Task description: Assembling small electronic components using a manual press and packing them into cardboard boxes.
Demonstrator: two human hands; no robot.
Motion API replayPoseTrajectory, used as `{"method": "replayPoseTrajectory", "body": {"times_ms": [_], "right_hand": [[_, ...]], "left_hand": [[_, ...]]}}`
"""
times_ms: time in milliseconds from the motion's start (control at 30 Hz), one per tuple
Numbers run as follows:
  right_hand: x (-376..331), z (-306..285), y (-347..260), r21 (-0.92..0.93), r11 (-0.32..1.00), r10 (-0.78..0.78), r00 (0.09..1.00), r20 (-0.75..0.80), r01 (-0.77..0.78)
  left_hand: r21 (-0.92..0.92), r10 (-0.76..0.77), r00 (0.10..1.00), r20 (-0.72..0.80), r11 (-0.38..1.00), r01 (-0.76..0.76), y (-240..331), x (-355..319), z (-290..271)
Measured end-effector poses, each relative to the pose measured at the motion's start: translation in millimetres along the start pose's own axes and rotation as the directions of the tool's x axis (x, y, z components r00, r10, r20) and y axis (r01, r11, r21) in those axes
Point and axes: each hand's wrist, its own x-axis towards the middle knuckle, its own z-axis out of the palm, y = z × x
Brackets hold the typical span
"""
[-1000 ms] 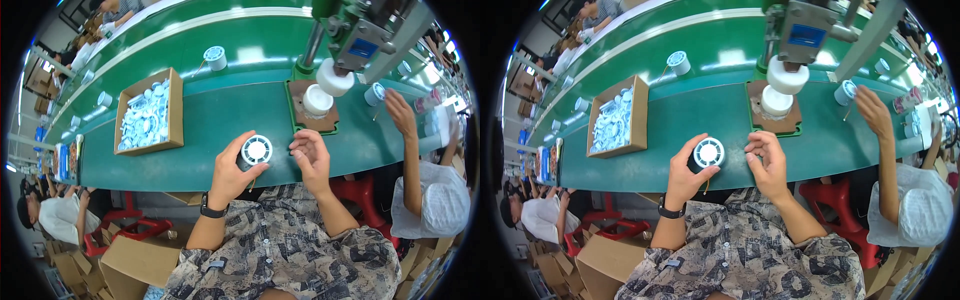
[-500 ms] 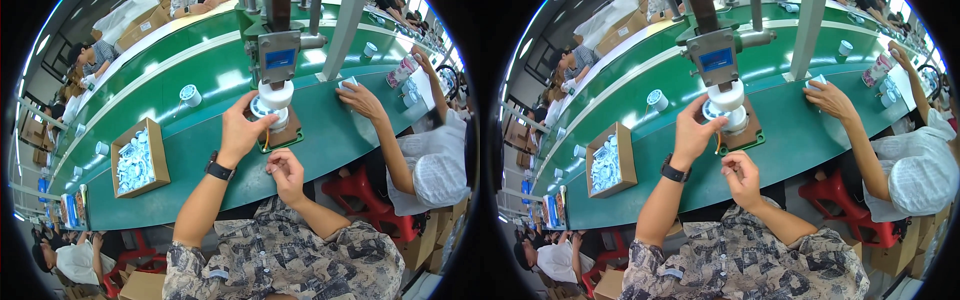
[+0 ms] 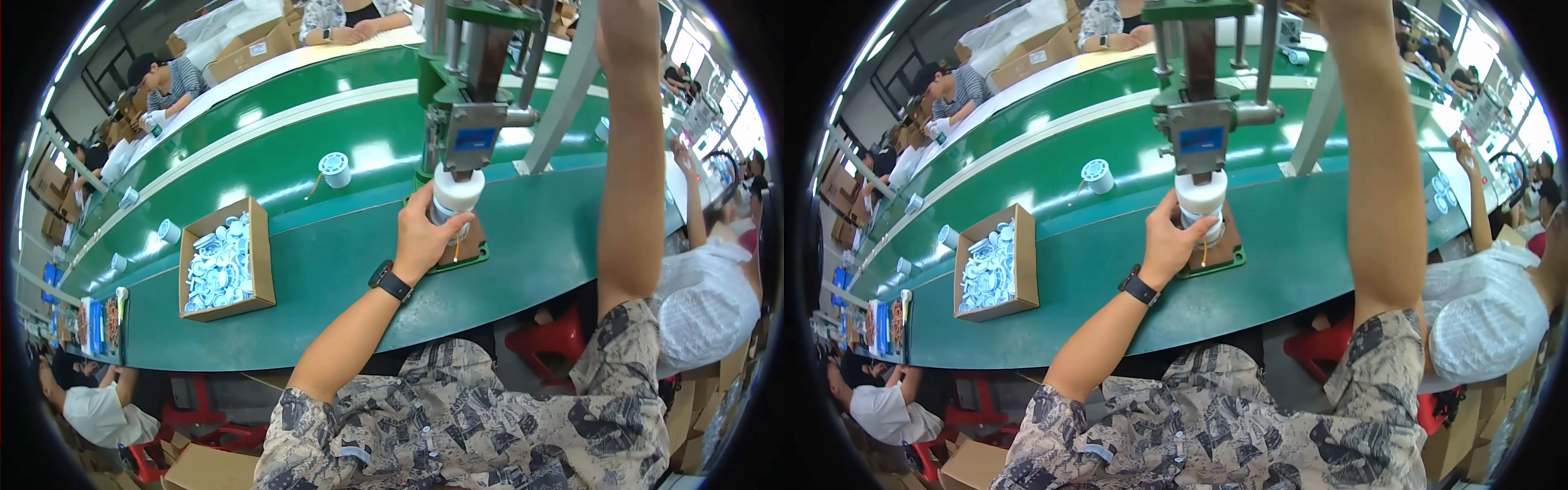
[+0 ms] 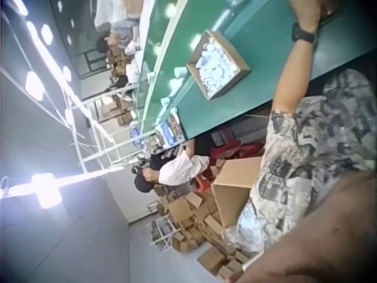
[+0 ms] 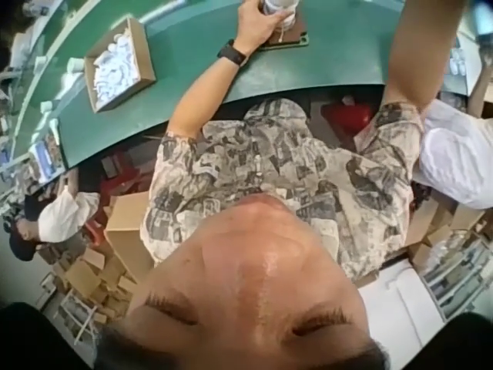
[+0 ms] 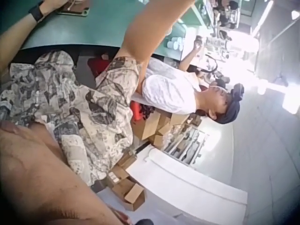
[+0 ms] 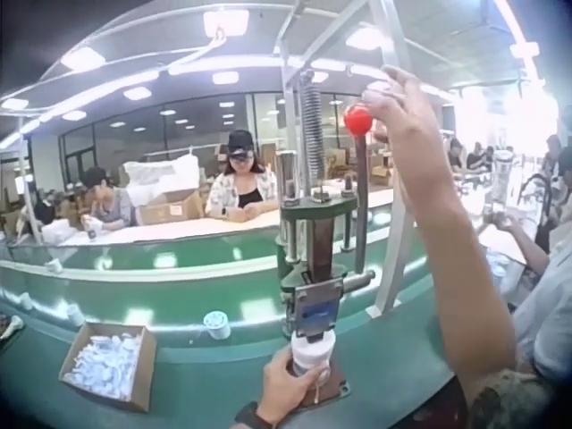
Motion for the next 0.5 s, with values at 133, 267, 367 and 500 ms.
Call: {"method": "replayPoseTrajectory", "body": {"times_ms": [133, 267, 367, 500], "right_hand": [[44.0, 16.8, 35.1, 0.142, 0.921, 0.339, 0.927, 0.157, -0.361], [44.0, 23.9, 38.1, 0.053, 0.839, 0.52, 0.826, 0.217, -0.542], [38.2, 30.8, 36.7, 0.025, 0.818, 0.56, 0.805, 0.195, -0.575], [28.2, 32.9, 35.5, 0.088, 0.883, 0.457, 0.887, 0.071, -0.462]], "left_hand": [[0.05, 0.105, 0.993, 0.053, 0.993, -0.108, -0.5, 4.1, -16.4], [0.51, 0.351, 0.936, -0.007, 0.807, -0.299, -3.6, 48.8, -81.8], [0.883, 0.304, 0.952, -0.029, 0.455, -0.119, -28.5, 90.2, -131.5], [0.95, 0.092, 0.992, 0.092, 0.291, -0.115, -69.6, 90.1, -149.2]]}}
